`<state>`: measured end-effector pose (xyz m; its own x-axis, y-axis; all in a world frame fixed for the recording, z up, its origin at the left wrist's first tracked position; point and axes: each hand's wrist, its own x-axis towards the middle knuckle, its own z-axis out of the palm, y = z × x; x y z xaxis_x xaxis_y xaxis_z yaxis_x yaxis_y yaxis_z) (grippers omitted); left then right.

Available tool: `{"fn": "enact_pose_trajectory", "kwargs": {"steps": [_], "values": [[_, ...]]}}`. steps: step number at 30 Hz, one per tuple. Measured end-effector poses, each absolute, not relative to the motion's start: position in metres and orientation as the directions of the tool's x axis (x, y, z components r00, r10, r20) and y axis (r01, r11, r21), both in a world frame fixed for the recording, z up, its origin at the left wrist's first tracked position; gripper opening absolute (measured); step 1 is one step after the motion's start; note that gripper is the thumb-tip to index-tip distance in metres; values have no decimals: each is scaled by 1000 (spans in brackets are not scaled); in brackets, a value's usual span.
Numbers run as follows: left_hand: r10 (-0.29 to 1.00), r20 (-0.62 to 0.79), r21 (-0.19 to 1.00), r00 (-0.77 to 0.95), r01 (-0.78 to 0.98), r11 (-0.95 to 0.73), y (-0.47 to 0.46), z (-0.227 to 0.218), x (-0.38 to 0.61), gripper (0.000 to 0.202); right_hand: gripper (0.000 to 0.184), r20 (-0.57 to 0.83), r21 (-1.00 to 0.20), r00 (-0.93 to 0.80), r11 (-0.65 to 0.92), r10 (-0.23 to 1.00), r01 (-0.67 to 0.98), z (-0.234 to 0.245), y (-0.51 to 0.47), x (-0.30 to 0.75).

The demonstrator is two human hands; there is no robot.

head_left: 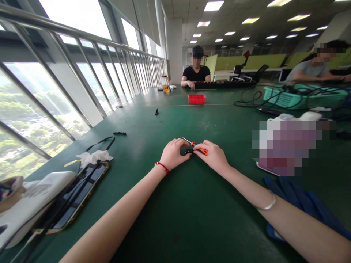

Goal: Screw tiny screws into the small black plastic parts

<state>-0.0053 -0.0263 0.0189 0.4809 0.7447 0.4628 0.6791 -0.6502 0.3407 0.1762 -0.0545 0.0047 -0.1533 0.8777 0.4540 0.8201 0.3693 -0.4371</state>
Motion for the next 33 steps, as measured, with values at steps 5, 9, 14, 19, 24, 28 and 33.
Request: {"fn": "enact_pose_trajectory", "kwargs": {"steps": [5,9,14,19,24,28,33], "values": [[724,445,296,527,676,-674,-52,31,-15,19,16,459,-414,-190,399,868,818,12,-76,182],[764,406,330,502,699,-635,-76,28,-21,22,16,445,-433,-226,429,867,793,15,-93,183],[765,429,374,481,676,-635,-87,21,-22,16,16,427,-462,-277,471,861,752,14,-104,178],[716,488,328,499,656,-680,-88,22,-23,12,15,411,-495,-276,467,869,733,12,-105,174],[711,482,307,512,661,-684,-89,22,-24,14,15,408,-501,-263,455,875,736,11,-104,174],[691,498,270,524,663,-698,-88,22,-24,16,16,413,-486,-275,465,869,740,10,-106,174],[692,485,242,535,678,-694,-90,23,-22,15,17,428,-472,-288,483,857,738,13,-106,174]]}}
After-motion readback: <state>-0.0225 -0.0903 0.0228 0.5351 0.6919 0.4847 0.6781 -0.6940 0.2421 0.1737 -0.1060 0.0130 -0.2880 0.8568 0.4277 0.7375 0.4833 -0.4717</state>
